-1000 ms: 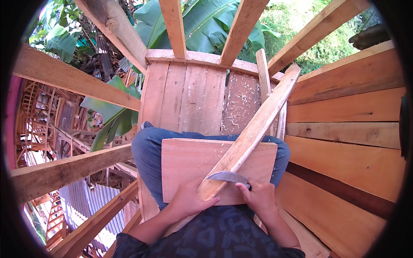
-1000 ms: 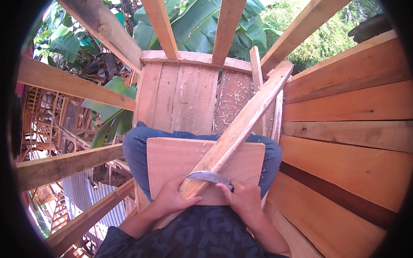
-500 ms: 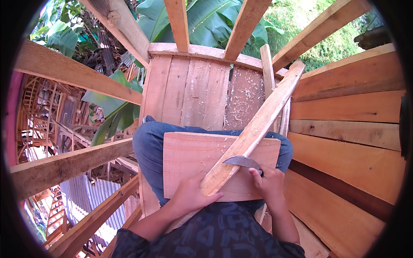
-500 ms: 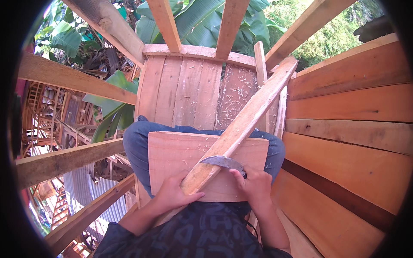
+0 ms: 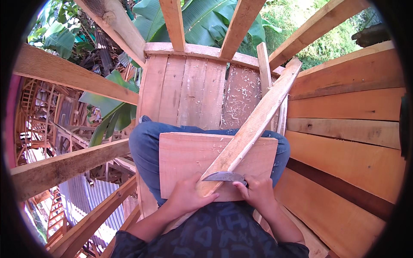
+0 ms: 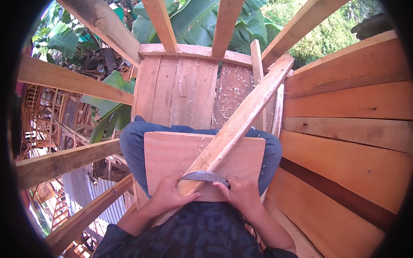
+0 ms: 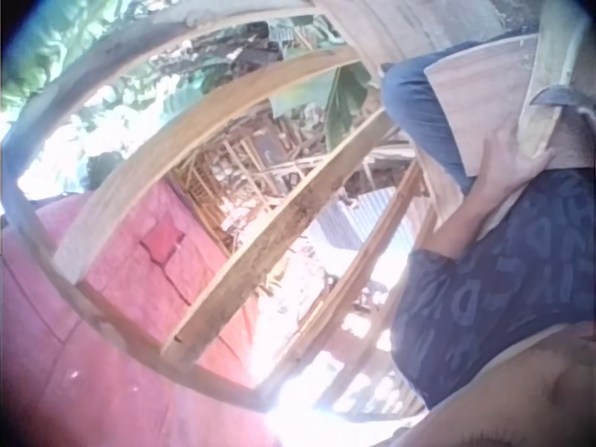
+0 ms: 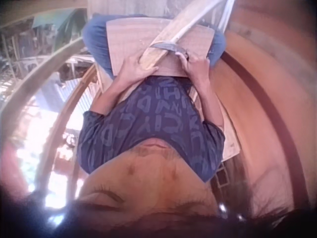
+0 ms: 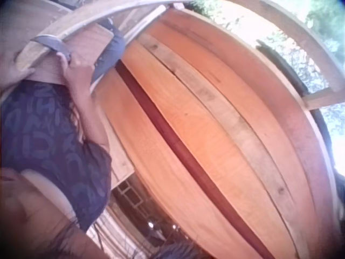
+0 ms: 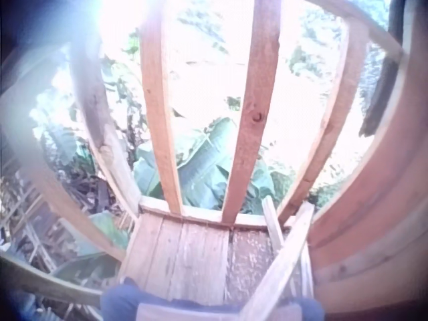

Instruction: The person carves a long wooden stick using a curved knife while sitting cross-legged on a wooden platform. They repeatedly shave thin layers from the stick's surface, producing wood shavings.

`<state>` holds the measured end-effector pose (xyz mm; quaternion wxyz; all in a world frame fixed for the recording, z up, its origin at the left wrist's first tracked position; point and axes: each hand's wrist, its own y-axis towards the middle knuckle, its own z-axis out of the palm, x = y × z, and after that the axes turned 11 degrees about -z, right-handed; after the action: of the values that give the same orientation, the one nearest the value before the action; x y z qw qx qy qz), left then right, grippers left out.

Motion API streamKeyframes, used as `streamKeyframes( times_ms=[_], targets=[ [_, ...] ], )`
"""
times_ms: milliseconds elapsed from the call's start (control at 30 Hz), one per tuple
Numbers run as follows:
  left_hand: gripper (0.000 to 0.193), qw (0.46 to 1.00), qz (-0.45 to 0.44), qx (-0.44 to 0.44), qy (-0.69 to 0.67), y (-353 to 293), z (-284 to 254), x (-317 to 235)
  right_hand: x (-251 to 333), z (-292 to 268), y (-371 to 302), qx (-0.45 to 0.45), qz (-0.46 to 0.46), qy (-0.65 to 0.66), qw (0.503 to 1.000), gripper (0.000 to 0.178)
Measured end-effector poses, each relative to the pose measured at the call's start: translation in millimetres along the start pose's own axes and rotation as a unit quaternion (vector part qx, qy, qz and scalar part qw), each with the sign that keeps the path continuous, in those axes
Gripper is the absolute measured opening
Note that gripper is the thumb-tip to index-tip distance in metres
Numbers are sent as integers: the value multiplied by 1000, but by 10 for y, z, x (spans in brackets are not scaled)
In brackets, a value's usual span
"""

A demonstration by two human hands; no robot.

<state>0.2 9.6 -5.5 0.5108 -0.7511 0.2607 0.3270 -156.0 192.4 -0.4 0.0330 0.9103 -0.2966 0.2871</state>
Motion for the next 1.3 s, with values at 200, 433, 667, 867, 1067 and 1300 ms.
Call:
streamKeyframes(
  times_ms=[200, 433, 667, 867, 1067, 1300],
  targets=[
    [54, 1000, -10, 2, 4, 18, -13, -23, -165, -77, 152, -41, 4, -30, 999, 45],
    [54, 1000, -29, 11, 6, -1, -33, -65, -390, -147, 212, -55, 80, -65, 993, 46],
    [53, 1000, 4, -1, 1, 35, 17, 2, 6, -53, 65, 37, -25, -12, 999, 48],
    [54, 1000, -13, 24, 4, 22, -60, -74, -401, -250, 378, -111, 141, -23, 984, 48],
    [58, 1000, 12, 8, -8, 20, -11, -6, -43, -92, 176, 2, -7, -36, 999, 47],
    [56, 999, -5, 31, 10, 22, -57, -61, -130, -129, 149, -5, 57, -4, 998, 49]
  ],
)
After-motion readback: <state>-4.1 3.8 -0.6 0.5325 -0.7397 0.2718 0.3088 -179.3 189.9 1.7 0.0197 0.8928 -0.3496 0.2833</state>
